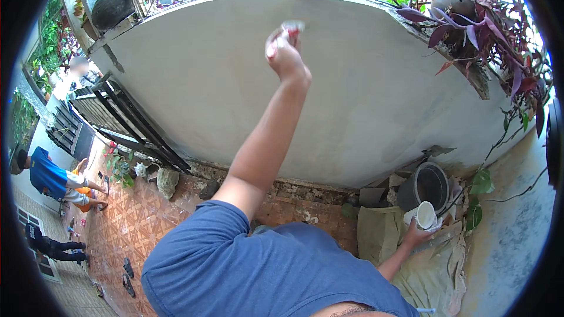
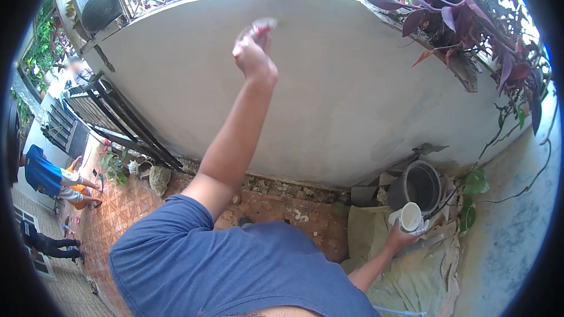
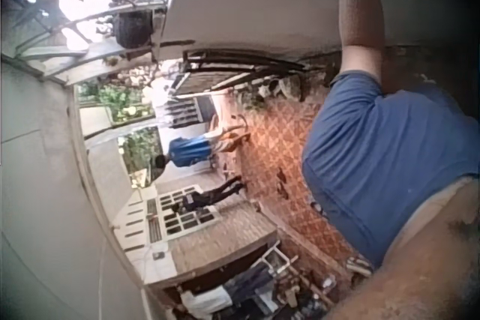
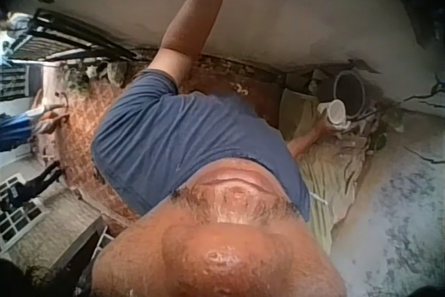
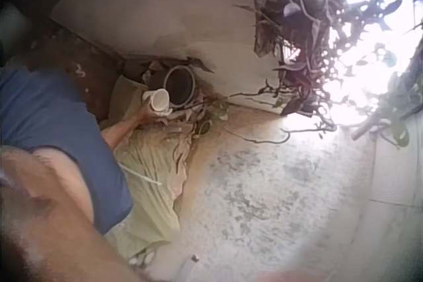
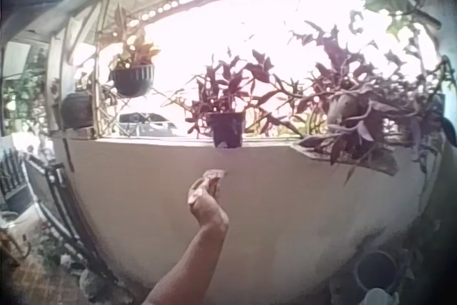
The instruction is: The person paints a white exterior wall using a small paint brush and a plastic cup of white paint.
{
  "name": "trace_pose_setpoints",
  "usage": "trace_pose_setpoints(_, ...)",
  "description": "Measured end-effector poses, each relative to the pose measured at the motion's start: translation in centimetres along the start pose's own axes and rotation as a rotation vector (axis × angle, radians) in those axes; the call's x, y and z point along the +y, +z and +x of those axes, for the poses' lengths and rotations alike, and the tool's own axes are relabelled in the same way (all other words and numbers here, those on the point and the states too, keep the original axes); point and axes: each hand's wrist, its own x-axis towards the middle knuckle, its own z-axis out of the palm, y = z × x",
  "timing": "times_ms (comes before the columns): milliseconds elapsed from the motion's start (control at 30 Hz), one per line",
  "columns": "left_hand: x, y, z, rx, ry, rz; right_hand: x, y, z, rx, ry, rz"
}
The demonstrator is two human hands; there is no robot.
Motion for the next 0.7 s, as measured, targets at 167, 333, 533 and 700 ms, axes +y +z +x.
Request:
trace_pose_setpoints(167,2.3,2.4,0.3,-0.065,0.137,-0.012,-1.3,-0.6,0.0,0.015,-0.015,0.056)
trace_pose_setpoints(333,-2.0,-4.6,-0.7,0.058,0.038,0.093,1.0,0.0,-0.9,-0.001,-0.058,0.035)
trace_pose_setpoints(533,-2.9,-11.9,-4.1,0.327,-0.178,0.187,4.0,0.0,-1.0,0.005,-0.063,0.030)
trace_pose_setpoints(700,0.6,-4.4,0.1,0.079,0.057,0.006,3.3,0.0,0.0,0.031,-0.097,-0.035)
